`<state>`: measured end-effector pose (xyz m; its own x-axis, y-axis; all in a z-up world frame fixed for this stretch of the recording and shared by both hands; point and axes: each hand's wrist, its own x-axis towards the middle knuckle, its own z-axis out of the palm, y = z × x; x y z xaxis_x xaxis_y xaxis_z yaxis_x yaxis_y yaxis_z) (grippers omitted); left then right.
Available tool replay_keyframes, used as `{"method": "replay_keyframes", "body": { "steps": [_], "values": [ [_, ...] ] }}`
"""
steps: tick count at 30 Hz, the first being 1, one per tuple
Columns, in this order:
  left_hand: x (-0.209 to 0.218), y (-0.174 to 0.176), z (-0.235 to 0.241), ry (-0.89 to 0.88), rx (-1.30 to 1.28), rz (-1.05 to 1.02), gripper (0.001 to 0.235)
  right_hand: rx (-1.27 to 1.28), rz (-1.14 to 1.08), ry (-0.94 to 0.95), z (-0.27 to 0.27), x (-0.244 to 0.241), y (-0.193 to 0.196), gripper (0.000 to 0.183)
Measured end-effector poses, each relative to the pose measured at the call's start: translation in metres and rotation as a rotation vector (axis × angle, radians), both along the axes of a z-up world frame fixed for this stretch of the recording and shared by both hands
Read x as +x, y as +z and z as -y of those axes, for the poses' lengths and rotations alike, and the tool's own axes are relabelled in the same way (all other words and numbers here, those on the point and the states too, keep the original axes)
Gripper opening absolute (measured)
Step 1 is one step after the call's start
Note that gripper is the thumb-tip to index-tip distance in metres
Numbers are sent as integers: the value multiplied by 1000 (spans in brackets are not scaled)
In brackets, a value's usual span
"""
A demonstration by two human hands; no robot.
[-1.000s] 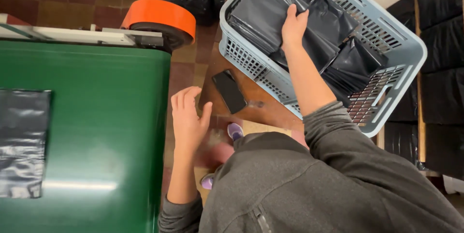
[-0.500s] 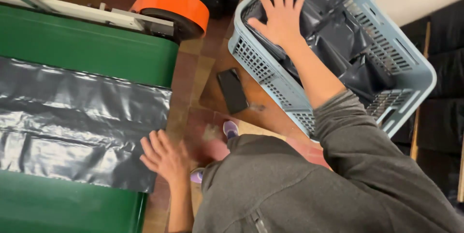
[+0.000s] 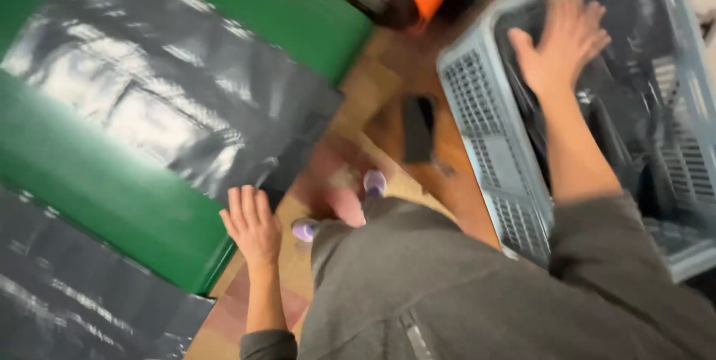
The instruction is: Folding plastic bags and placing them into a storage basket in a manufacturing environment.
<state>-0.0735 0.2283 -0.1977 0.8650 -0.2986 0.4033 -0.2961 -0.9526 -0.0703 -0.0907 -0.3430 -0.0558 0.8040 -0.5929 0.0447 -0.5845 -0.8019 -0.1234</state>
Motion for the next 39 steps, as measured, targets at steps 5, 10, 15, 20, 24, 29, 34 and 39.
{"method": "replay_keyframes", "body": {
  "steps": [5,10,15,20,24,29,34,39],
  "values": [
    [0,56,-10,-238,-200,-177,24,97,305,655,-117,26,54,87],
    [4,143,-18,-229,-578,-203,18,95,142,1275,-250,78,49,91],
    [5,175,-65,-121,-818,-330,14,257,-3,1379,-256,117,39,56],
    [92,142,-123,-2,-1145,-279,14,485,41,1179,-292,211,75,19],
    [229,86,-153,7,-1196,-221,18,471,211,1152,-333,326,17,19],
    [353,-9,-165,88,-1080,-226,21,736,115,766,-370,430,-93,20],
    [377,-34,-159,184,-1001,-267,19,376,197,970,-390,459,-120,28],
    [363,-16,-149,250,-1010,-287,19,216,64,1140,-411,480,-113,57]
  ]
}}
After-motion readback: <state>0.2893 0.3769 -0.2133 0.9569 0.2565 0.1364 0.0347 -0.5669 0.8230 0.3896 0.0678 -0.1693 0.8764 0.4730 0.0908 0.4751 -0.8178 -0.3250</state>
